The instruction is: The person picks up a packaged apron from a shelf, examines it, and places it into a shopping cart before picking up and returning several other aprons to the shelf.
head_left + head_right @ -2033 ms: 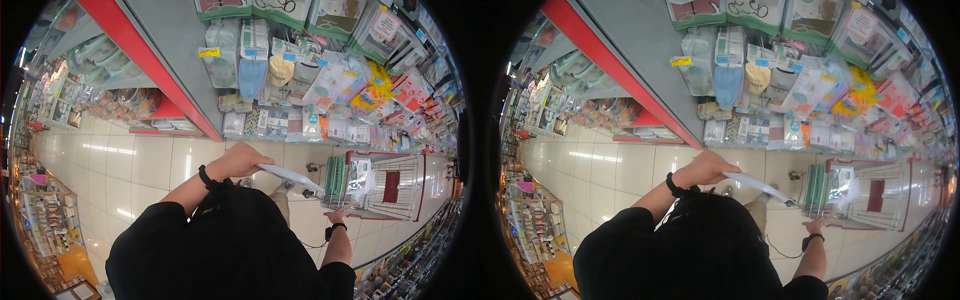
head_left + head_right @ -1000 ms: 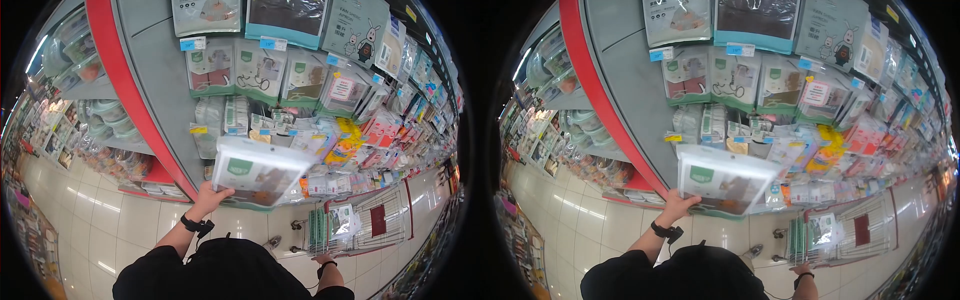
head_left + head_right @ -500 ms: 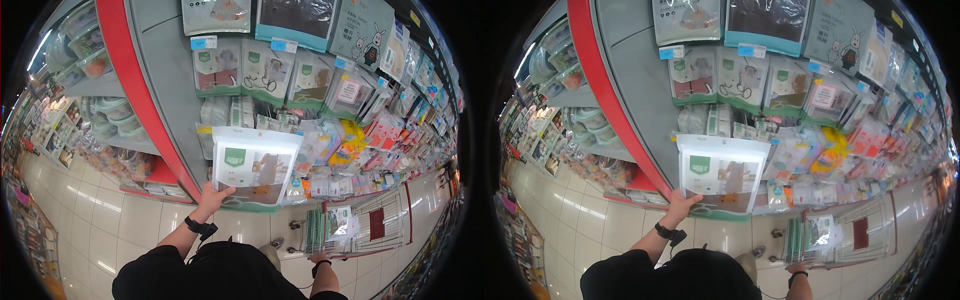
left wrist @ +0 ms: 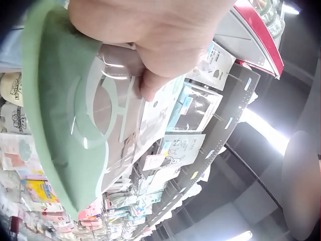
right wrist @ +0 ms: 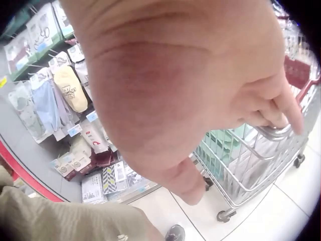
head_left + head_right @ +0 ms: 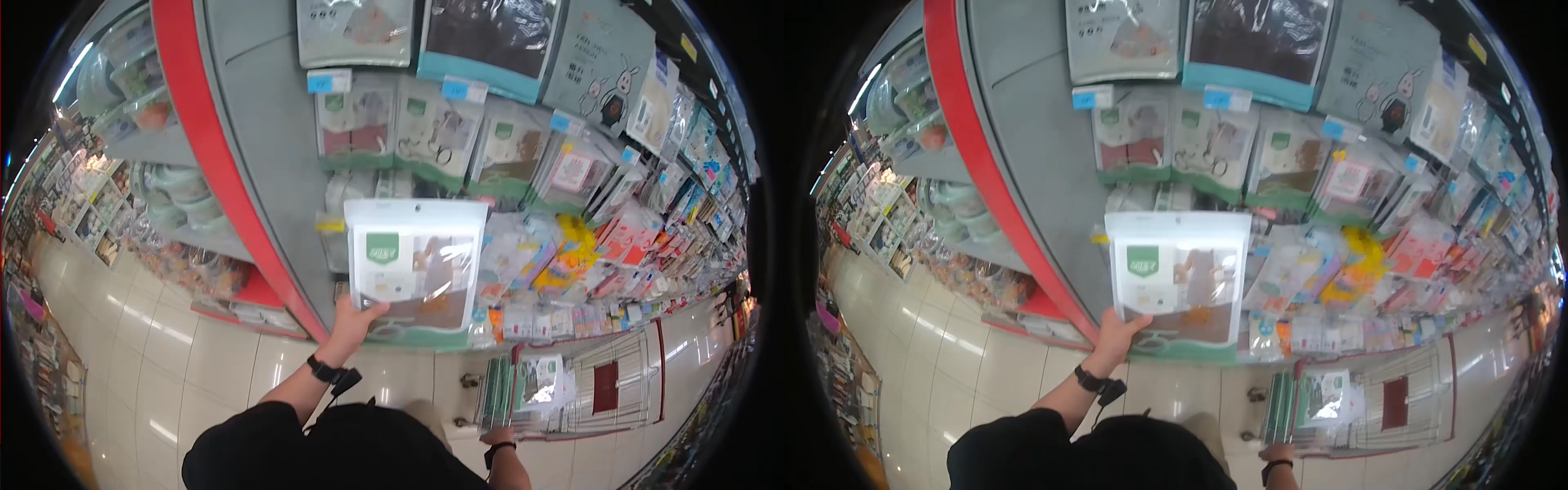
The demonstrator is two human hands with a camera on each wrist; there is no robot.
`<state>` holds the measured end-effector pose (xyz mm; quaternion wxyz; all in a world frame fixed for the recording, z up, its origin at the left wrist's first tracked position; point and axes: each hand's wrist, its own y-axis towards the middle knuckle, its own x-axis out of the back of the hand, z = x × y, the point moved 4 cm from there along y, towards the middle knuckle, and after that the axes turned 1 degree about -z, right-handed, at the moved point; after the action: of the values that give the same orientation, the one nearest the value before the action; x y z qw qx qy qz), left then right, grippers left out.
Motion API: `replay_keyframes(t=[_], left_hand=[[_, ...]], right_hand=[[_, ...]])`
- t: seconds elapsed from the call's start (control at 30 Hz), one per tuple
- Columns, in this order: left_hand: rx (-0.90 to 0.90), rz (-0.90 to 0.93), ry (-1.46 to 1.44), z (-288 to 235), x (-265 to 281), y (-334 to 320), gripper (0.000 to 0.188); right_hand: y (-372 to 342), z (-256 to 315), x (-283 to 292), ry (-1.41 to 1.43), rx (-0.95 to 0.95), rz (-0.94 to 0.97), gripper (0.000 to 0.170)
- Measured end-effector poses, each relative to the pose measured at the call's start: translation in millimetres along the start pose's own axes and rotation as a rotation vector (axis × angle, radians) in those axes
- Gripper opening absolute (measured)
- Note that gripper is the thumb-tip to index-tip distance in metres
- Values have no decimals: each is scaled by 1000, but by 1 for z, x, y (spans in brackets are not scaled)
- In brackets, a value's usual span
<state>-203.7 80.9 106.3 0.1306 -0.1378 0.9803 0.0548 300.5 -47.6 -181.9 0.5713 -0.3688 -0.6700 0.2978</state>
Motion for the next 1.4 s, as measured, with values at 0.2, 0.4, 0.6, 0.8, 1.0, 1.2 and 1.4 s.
replay_keyframes(t=[0.2,0.4,0.6,0.8,1.0,1.2,1.4], left_hand=[[23,-35,-50,-2,-24,11,33],[7,35,127,-4,-49,24,28],[-50,169,273,-18,-82,25,25],[-40,317,365,-19,-110,15,21],[-99,331,392,1,-127,7,20],[-68,256,188,14,-130,11,20],[-74,197,202,23,-145,27,24]], right_hand=[[-2,9,16,49,-255,-2,67],[-9,12,34,16,-80,-13,49],[2,-1,48,36,25,-238,36],[4,-31,62,207,-59,-279,33],[47,-55,9,407,34,-482,37],[21,-48,12,539,-36,-532,43],[-8,-43,31,584,-262,-557,45]])
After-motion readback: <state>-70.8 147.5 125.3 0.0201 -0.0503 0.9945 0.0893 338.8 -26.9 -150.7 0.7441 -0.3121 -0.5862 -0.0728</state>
